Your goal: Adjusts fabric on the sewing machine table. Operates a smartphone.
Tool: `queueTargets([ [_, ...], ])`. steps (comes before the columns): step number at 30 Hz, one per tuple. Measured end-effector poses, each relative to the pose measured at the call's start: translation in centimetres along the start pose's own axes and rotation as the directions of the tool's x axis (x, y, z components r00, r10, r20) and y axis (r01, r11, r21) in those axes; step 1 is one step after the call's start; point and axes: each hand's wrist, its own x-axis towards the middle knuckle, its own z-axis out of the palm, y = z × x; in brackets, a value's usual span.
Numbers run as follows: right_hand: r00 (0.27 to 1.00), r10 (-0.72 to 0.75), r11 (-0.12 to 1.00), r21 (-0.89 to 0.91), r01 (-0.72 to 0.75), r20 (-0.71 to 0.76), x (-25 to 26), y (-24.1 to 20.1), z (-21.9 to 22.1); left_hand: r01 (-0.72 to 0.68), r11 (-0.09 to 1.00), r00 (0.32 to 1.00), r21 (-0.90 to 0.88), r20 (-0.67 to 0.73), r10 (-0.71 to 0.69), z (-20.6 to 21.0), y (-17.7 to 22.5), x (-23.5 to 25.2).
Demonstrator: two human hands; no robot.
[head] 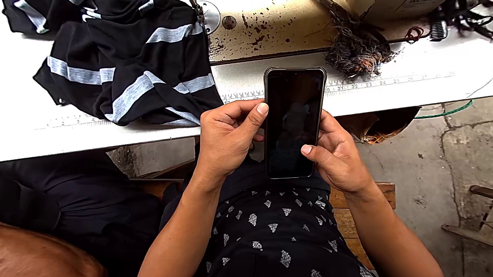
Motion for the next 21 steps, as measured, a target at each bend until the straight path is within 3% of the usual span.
queueTargets([
  [21,0.999,0.026,1.000,-0.010,-0.027,-0.030,0.2,-0.2,1.1,0.003,1.000,1.000,0.027,-0.008,-0.003,0.0,0.0,0.1],
])
